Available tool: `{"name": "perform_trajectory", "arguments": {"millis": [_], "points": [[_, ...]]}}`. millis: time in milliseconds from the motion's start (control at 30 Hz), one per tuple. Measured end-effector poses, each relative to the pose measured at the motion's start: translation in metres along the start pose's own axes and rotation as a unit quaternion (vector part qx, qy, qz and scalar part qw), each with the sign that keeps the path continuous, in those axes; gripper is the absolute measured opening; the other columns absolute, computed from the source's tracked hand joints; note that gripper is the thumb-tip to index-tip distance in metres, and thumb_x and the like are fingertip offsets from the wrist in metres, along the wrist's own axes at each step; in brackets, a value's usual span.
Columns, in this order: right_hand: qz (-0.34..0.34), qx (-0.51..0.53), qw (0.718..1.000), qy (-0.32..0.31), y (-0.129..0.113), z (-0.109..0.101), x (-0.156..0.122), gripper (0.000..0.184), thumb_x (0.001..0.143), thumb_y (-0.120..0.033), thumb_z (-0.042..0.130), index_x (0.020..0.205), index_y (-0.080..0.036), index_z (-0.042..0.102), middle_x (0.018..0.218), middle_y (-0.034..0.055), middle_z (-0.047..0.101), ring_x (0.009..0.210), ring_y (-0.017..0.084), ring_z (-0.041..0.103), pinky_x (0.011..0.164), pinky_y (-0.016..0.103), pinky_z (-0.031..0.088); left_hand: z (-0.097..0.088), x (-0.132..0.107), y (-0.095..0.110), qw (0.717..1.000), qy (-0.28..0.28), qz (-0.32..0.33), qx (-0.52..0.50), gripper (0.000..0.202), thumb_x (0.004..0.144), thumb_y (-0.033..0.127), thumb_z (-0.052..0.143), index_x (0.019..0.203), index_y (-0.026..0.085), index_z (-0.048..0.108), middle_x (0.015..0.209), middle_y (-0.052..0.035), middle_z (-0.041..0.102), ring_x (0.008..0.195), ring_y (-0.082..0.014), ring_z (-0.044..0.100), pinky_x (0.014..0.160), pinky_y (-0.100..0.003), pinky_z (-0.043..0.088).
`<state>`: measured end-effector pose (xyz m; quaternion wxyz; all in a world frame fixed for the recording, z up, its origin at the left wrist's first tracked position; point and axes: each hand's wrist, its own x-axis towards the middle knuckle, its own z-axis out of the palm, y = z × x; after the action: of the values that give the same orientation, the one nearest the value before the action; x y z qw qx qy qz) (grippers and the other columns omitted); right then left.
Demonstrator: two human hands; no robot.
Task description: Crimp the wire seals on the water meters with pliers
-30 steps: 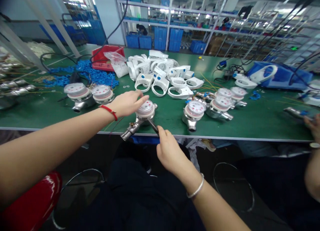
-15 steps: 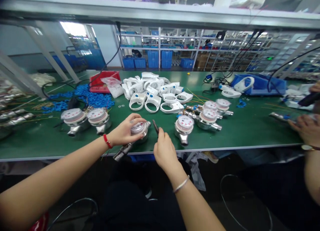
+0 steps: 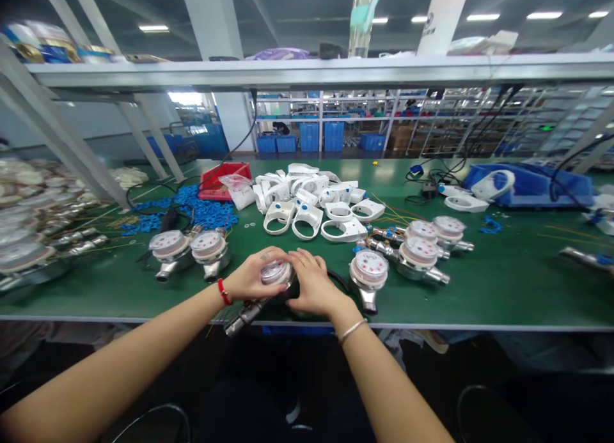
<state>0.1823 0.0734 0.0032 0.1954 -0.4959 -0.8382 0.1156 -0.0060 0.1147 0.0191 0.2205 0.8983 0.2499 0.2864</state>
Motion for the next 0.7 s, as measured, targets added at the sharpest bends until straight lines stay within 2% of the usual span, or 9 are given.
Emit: {"name": "perform_trajectory", "arguments": {"millis": [100,233,300,367,433,533,633,667,700], "points": [[-0.061,0.057,0.996,-0.037,0.01,0.0,0.017,0.087,0.052,-0.041,0.082,0.129,-0.021,0.046,0.133,0.013,0.047,0.129,0.031,0.033,0.104,0.055,0.015,0.004,-0.003,-0.007,0.999,0.003,0.037,0.022,0.05,0.069,0.034,0.065,0.114,0.017,0.054,0.114,-0.011,0.054,0.106,-0.0243,0.051,0.096,-0.036,0.041],[-0.052,0.077,0.995,-0.042,0.011,0.004,0.025,0.081,0.047,-0.045,0.085,0.12,-0.025,0.056,0.118,0.0093,0.058,0.113,0.029,0.049,0.103,0.055,0.012,0.01,-0.003,-0.015,0.995,-0.021,0.082,0.046,0.054,0.069,0.037,0.066,0.117,0.018,0.053,0.113,-0.0122,0.054,0.103,-0.0246,0.051,0.093,-0.036,0.043],[-0.036,0.067,0.997,-0.035,0.008,0.006,0.022,0.081,0.044,-0.046,0.086,0.117,-0.025,0.058,0.112,0.0082,0.061,0.109,0.029,0.051,0.103,0.054,0.013,0.005,0.001,-0.01,0.992,-0.037,0.104,0.061,0.052,0.068,0.038,0.067,0.114,0.017,0.056,0.109,-0.0132,0.055,0.098,-0.0248,0.053,0.089,-0.037,0.044],[-0.024,0.05,0.998,-0.023,0.005,0.007,0.019,0.075,0.045,-0.046,0.085,0.113,-0.024,0.06,0.11,0.0085,0.062,0.108,0.029,0.051,0.102,0.053,0.014,-0.011,0.009,0.002,0.989,-0.02,0.127,0.071,0.049,0.068,0.039,0.067,0.109,0.016,0.058,0.107,-0.014,0.056,0.095,-0.0247,0.054,0.088,-0.037,0.045],[-0.017,0.033,0.999,-0.014,0.003,0.008,0.017,0.066,0.048,-0.046,0.084,0.106,-0.023,0.063,0.107,0.0084,0.063,0.107,0.03,0.051,0.101,0.053,0.015,-0.036,0.017,0.02,0.989,0.04,0.13,0.063,0.045,0.069,0.039,0.065,0.106,0.016,0.059,0.107,-0.0132,0.056,0.097,-0.0238,0.054,0.09,-0.036,0.044],[-0.01,0.003,1.0,-0.008,0.001,0.011,0.017,0.058,0.051,-0.046,0.081,0.102,-0.022,0.063,0.1,0.0081,0.065,0.104,0.031,0.053,0.101,0.053,0.016,-0.08,0.017,0.042,0.988,0.125,0.086,0.042,0.041,0.069,0.036,0.067,0.104,0.017,0.057,0.106,-0.0099,0.057,0.099,-0.0226,0.055,0.092,-0.035,0.044],[0.011,-0.039,0.999,0.014,-0.003,0.016,0.016,0.076,0.055,-0.047,0.076,0.122,-0.021,0.054,0.099,0.0098,0.064,0.102,0.032,0.054,0.098,0.054,0.02,-0.108,-0.016,0.045,0.976,0.215,-0.042,-0.009,0.041,0.068,0.034,0.068,0.103,0.017,0.056,0.1,-0.0074,0.06,0.088,-0.0208,0.058,0.082,-0.033,0.048],[0.011,-0.055,0.998,0.021,-0.004,0.017,0.015,0.08,0.057,-0.047,0.075,0.128,-0.022,0.05,0.097,0.0097,0.064,0.1,0.032,0.055,0.097,0.054,0.022,-0.112,-0.034,0.042,0.957,0.27,-0.094,-0.055,0.041,0.069,0.034,0.068,0.104,0.017,0.055,0.098,-0.007,0.061,0.085,-0.0203,0.059,0.077,-0.032,0.049],[0.005,-0.07,0.997,0.024,-0.004,0.019,0.015,0.081,0.059,-0.048,0.073,0.132,-0.023,0.047,0.094,0.0092,0.065,0.098,0.032,0.056,0.096,0.055,0.024,-0.114,-0.054,0.037,0.923,0.34,-0.138,-0.116,0.041,0.069,0.035,0.067,0.104,0.017,0.055,0.098,-0.0072,0.062,0.085,-0.0206,0.06,0.075,-0.031,0.05]]}}
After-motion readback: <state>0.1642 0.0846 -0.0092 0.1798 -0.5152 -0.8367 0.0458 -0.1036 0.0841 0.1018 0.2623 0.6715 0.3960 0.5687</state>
